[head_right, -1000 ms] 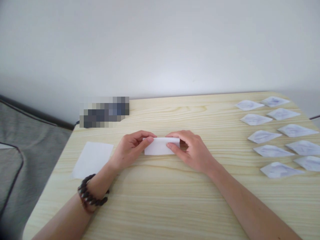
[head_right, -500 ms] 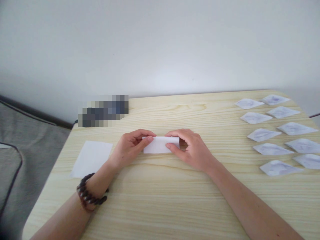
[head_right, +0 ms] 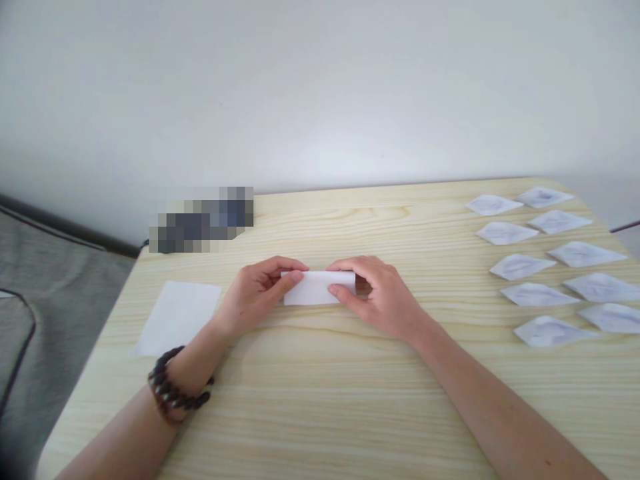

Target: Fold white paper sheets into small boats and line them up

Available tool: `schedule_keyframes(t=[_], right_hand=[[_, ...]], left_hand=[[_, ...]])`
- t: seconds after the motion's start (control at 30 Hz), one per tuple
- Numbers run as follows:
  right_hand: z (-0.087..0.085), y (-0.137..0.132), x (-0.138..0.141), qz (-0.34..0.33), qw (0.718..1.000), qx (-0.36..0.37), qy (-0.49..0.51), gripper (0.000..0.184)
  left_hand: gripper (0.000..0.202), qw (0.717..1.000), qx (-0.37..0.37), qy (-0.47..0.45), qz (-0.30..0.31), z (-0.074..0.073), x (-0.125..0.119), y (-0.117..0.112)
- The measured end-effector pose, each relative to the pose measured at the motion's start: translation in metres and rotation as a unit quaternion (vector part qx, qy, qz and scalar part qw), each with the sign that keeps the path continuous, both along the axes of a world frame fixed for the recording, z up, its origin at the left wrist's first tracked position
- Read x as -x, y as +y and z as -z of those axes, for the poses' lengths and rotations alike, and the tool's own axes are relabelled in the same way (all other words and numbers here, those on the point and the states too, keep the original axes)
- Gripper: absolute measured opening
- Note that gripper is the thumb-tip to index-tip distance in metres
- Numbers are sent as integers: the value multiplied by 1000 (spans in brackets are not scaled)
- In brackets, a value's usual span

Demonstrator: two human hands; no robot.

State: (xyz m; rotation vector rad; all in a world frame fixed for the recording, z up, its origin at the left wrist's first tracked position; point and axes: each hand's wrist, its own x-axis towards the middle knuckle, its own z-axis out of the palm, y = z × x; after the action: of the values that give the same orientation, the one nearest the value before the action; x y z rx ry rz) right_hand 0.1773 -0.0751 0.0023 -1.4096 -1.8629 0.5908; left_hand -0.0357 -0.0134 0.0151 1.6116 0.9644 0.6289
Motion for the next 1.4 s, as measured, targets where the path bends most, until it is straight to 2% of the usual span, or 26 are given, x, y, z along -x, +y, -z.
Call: schedule_keyframes(t=[0.67, 0.87, 1.0, 1.17, 1.27, 1.4], right_hand=[[1, 0, -1, -4, 1000, -10, -14, 15], [0, -1, 8, -28, 996, -74, -49, 11], [-3, -3, 14, -33, 991, -116, -62, 2], [-5, -3, 17, -45, 989, -118, -71, 9], [-5, -1, 17, -48, 986, -133, -87, 13], [-5, 2, 12, -57, 983, -135, -113, 13]], left_hand=[[21, 1000, -6, 2, -6, 0, 0, -1], [21, 997, -74, 27, 1, 5, -4, -10], [18, 989, -141, 44, 16, 8, -8, -18], [14, 974, -212, 77, 27, 5, -8, -19], [13, 972, -220, 80, 23, 4, -7, -18], [16, 981, -179, 79, 8, 3, -7, -17]])
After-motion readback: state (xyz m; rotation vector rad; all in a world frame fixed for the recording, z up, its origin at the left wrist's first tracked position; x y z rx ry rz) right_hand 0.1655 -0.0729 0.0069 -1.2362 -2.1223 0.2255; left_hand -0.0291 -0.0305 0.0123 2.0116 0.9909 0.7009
